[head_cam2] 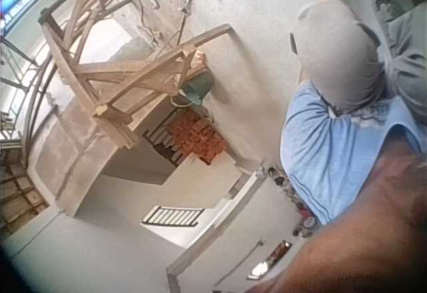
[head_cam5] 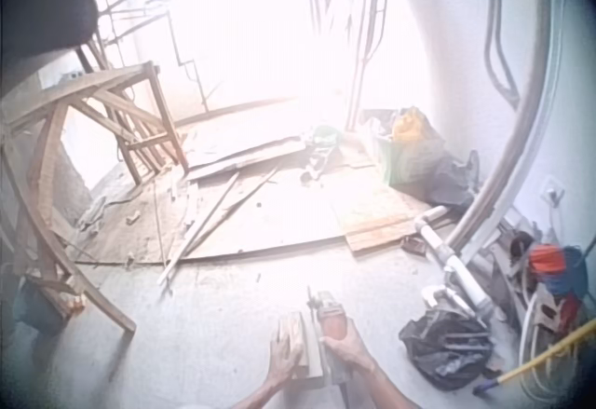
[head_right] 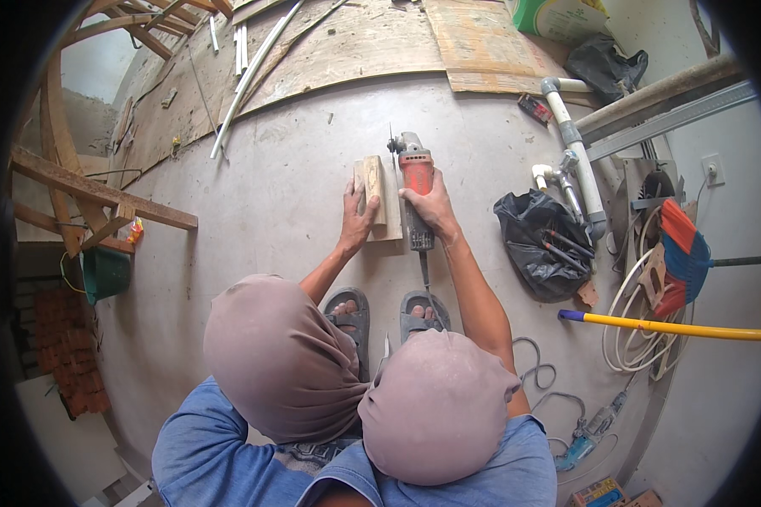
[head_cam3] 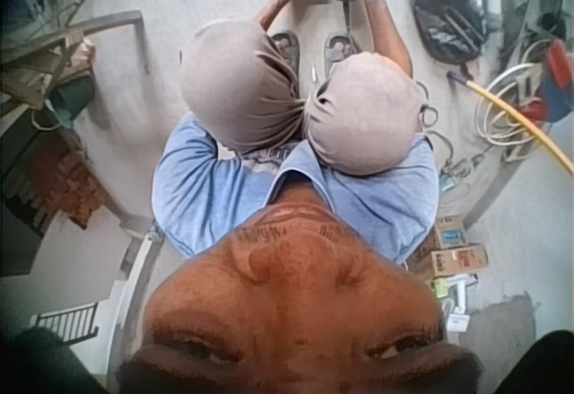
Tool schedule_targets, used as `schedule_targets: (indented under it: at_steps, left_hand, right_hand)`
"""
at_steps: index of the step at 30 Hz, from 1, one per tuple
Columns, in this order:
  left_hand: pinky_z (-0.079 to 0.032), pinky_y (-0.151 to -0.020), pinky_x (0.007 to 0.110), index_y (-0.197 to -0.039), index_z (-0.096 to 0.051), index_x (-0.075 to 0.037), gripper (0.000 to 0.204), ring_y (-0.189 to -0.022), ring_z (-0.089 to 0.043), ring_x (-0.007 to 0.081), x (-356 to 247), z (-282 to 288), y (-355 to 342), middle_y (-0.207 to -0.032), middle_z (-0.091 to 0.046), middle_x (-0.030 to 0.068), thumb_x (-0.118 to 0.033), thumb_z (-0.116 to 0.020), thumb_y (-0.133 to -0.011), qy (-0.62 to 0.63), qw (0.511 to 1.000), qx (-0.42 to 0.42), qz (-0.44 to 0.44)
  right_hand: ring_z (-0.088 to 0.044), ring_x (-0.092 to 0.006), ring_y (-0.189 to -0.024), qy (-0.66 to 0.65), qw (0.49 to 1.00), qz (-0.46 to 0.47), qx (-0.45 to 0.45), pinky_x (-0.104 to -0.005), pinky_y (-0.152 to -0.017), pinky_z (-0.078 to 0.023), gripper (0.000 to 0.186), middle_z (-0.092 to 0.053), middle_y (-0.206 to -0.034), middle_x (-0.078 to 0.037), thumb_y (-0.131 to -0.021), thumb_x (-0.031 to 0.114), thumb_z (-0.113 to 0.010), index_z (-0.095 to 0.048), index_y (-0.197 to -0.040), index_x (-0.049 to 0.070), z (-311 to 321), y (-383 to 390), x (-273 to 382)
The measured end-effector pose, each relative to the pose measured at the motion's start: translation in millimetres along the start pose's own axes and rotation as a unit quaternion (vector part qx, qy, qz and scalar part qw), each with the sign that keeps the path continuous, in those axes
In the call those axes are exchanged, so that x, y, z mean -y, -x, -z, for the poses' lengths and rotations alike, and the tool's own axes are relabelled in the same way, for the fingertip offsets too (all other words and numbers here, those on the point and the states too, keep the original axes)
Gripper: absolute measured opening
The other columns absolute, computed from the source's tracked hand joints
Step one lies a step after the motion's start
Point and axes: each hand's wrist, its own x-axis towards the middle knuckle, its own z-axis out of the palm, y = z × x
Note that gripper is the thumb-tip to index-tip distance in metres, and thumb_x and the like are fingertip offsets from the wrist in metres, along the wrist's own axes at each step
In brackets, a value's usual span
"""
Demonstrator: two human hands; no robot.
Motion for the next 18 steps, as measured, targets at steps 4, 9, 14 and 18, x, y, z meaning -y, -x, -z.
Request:
schedule_targets:
  at_steps: [4, 9, 14, 18]
  left_hand:
    - [-0.022, -0.122, 0.047, -0.152, -0.039, -0.003, 0.070, -0.150, -0.019, 0.0420, -0.8, -1.0, -0.1, -0.160, -0.015, 0.0295, -0.045, -0.059, -0.099, 0.005, 1.000, 0.002, -0.001]
    - [-0.023, -0.122, 0.047, -0.152, -0.039, -0.004, 0.070, -0.150, -0.019, 0.0419, 1.1, -0.7, -0.6, -0.160, -0.015, 0.0295, -0.045, -0.059, -0.099, 0.003, 1.000, 0.001, -0.002]
    - [-0.023, -0.122, 0.047, -0.152, -0.038, -0.003, 0.071, -0.150, -0.019, 0.0416, 1.2, -1.0, -0.3, -0.160, -0.015, 0.0292, -0.045, -0.059, -0.099, 0.003, 1.000, 0.001, -0.001]
    - [-0.023, -0.122, 0.047, -0.152, -0.038, -0.002, 0.071, -0.150, -0.019, 0.0416, -0.7, -1.6, -0.2, -0.160, -0.015, 0.0291, -0.045, -0.059, -0.099, 0.009, 1.000, 0.003, 0.002]
  right_hand:
    - [-0.062, -0.0190, -0.096, -0.002, 1.000, -0.002, -0.001, -0.0320, -0.083, -0.053, 0.072, -0.058, -0.115, -0.013, -0.077, 0.024, -0.080, -0.043, -0.133, -0.002, 2.5, 0.7, 1.8]
    - [-0.062, -0.0188, -0.096, -0.006, 1.000, 0.000, 0.003, -0.0319, -0.083, -0.053, 0.072, -0.058, -0.114, -0.013, -0.077, 0.024, -0.080, -0.042, -0.133, -0.002, 1.3, 0.3, 0.9]
    - [-0.061, -0.0189, -0.096, -0.003, 1.000, -0.004, 0.004, -0.0319, -0.084, -0.053, 0.073, -0.058, -0.114, -0.013, -0.077, 0.024, -0.079, -0.042, -0.134, -0.002, 0.9, 0.4, 1.4]
    - [-0.061, -0.0191, -0.097, -0.003, 1.000, 0.000, 0.004, -0.0317, -0.084, -0.053, 0.073, -0.058, -0.115, -0.014, -0.078, 0.024, -0.079, -0.041, -0.134, -0.003, 1.6, 0.7, 1.0]
